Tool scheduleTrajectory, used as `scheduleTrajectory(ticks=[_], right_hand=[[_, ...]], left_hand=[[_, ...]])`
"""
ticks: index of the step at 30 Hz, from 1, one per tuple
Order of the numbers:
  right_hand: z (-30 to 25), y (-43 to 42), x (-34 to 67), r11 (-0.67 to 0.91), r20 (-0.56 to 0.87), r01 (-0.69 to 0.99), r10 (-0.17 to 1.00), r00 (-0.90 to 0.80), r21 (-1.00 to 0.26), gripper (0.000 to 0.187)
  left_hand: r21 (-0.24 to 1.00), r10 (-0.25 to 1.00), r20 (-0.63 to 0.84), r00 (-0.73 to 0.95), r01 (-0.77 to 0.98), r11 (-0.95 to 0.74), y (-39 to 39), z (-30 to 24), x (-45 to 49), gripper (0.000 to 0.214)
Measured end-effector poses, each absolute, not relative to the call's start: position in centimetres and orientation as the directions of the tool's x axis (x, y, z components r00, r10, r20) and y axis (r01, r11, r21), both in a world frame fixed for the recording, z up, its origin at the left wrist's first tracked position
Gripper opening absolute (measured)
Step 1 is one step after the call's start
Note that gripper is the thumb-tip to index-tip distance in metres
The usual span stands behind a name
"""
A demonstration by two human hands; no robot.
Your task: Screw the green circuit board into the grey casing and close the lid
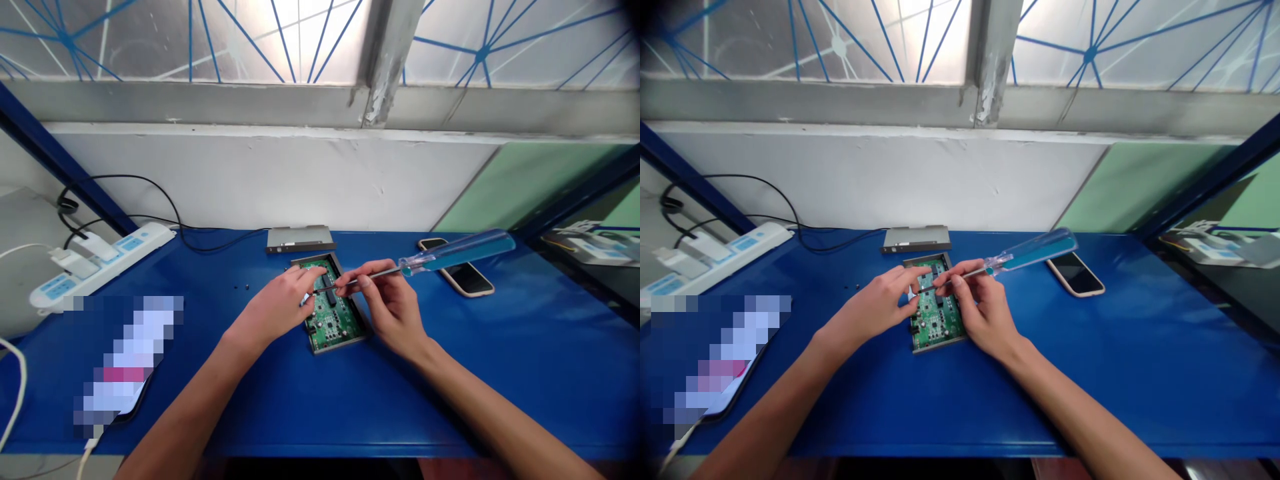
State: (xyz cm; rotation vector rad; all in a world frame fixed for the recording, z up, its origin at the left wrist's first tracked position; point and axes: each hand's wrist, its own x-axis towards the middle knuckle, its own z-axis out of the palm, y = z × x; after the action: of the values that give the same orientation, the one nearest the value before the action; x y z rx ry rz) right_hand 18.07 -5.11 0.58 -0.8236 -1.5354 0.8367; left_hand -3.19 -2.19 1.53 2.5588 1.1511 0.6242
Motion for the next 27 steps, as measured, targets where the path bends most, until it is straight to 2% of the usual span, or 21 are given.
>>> scheduleTrajectory(ticks=[6,20,27], right_hand=[[0.52,-5.2,17.99,0.505,0.502,0.041,0.862,-0.075,-0.862,0.009],[0.52,-5.15,18.03,0.545,0.539,0.027,0.835,-0.111,-0.838,0.009],[0.59,-5.19,18.1,0.561,0.547,0.103,0.825,-0.14,-0.821,0.011]], left_hand=[[0.393,0.758,0.278,0.59,0.65,-0.65,-2.2,1.5,-3.21,0.049],[0.381,0.754,0.261,0.603,0.654,-0.654,-2.31,1.56,-3.05,0.049],[0.371,0.756,0.252,0.604,0.661,-0.652,-2.33,1.5,-3.11,0.048]])
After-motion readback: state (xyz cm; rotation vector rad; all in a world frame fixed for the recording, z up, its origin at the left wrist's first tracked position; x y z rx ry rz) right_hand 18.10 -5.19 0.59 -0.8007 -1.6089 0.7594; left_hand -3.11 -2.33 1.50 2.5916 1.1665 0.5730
